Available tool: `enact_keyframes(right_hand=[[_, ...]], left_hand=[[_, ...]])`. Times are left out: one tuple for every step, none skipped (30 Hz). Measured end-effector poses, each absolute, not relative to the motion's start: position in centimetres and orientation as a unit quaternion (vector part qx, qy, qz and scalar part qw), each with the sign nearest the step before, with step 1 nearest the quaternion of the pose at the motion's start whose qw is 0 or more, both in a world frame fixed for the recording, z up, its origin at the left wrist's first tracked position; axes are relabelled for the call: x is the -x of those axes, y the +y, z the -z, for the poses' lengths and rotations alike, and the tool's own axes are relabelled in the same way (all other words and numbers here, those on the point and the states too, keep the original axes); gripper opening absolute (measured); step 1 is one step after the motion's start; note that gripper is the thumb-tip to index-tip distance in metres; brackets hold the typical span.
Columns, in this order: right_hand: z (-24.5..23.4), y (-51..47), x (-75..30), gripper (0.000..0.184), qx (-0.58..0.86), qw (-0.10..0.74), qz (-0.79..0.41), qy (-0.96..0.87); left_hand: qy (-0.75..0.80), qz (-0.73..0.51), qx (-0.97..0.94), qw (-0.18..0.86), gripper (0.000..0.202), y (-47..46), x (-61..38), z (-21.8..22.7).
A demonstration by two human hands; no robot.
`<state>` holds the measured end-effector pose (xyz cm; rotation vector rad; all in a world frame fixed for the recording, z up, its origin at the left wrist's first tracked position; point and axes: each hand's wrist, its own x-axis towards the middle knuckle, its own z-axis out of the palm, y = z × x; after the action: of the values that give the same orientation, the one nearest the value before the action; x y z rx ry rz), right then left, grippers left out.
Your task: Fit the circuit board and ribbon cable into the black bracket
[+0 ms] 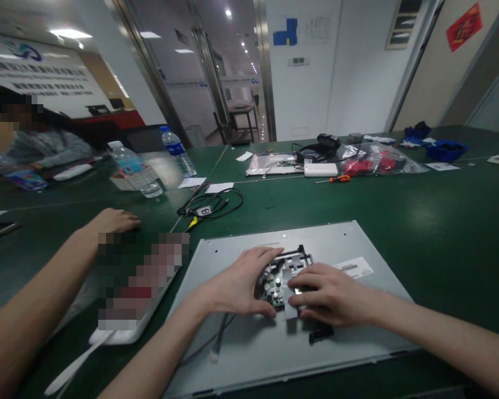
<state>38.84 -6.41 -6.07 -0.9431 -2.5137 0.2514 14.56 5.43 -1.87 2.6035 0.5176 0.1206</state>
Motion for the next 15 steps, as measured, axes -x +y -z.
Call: enact_keyframes(right_hand=[[5.97, -6.56, -38.77, 0.025, 0.342, 0.218, -0.089, -0.91], [5.89, -6.69, -38.71, 0.025, 0.342, 0.217, -0.087, -0.91], [5.81, -6.79, -38.65, 0.025, 0.34, 0.217, -0.085, -0.911], [5.76, -6.86, -38.61, 0.025, 0.337, 0.217, -0.083, -0.912], [5.71, -6.9, -38.58, 0.025, 0.333, 0.218, -0.081, -0.914], [5.68, -6.91, -38.56, 0.025, 0.33, 0.219, -0.079, -0.915], [5.64, -6.9, -38.54, 0.025, 0.328, 0.22, -0.075, -0.916], [5.6, -6.89, -38.53, 0.025, 0.327, 0.219, -0.071, -0.916], [5.56, -6.87, -38.52, 0.024, 0.329, 0.218, -0.068, -0.916], [5.53, -6.85, -38.5, 0.024, 0.33, 0.217, -0.064, -0.916], [5.51, -6.83, -38.48, 0.024, 0.331, 0.216, -0.06, -0.916], [5.51, -6.82, -38.46, 0.023, 0.331, 0.215, -0.057, -0.917], [5.54, -6.8, -38.44, 0.023, 0.331, 0.214, -0.052, -0.917], [5.61, -6.77, -38.43, 0.023, 0.33, 0.215, -0.048, -0.918], [5.7, -6.73, -38.42, 0.024, 0.33, 0.216, -0.042, -0.918]], left_hand=[[0.186, -0.043, -0.951, 0.243, 0.105, 5.25, -14.63, 1.7], [0.183, -0.041, -0.951, 0.246, 0.103, 5.1, -14.69, 1.54], [0.18, -0.039, -0.951, 0.249, 0.1, 4.98, -14.74, 1.41], [0.175, -0.037, -0.952, 0.25, 0.097, 4.91, -14.76, 1.33], [0.17, -0.036, -0.953, 0.25, 0.094, 4.88, -14.77, 1.3], [0.165, -0.036, -0.954, 0.249, 0.092, 4.89, -14.76, 1.3], [0.161, -0.037, -0.955, 0.247, 0.091, 4.92, -14.75, 1.34], [0.158, -0.039, -0.956, 0.245, 0.091, 4.95, -14.73, 1.38], [0.155, -0.041, -0.957, 0.243, 0.091, 4.97, -14.71, 1.42], [0.154, -0.045, -0.957, 0.24, 0.09, 4.97, -14.71, 1.45], [0.155, -0.047, -0.958, 0.236, 0.09, 4.96, -14.71, 1.46], [0.156, -0.05, -0.959, 0.232, 0.089, 4.93, -14.71, 1.47], [0.158, -0.051, -0.96, 0.227, 0.089, 4.89, -14.71, 1.47], [0.162, -0.051, -0.96, 0.221, 0.088, 4.84, -14.71, 1.49], [0.165, -0.051, -0.961, 0.215, 0.087, 4.8, -14.7, 1.51]])
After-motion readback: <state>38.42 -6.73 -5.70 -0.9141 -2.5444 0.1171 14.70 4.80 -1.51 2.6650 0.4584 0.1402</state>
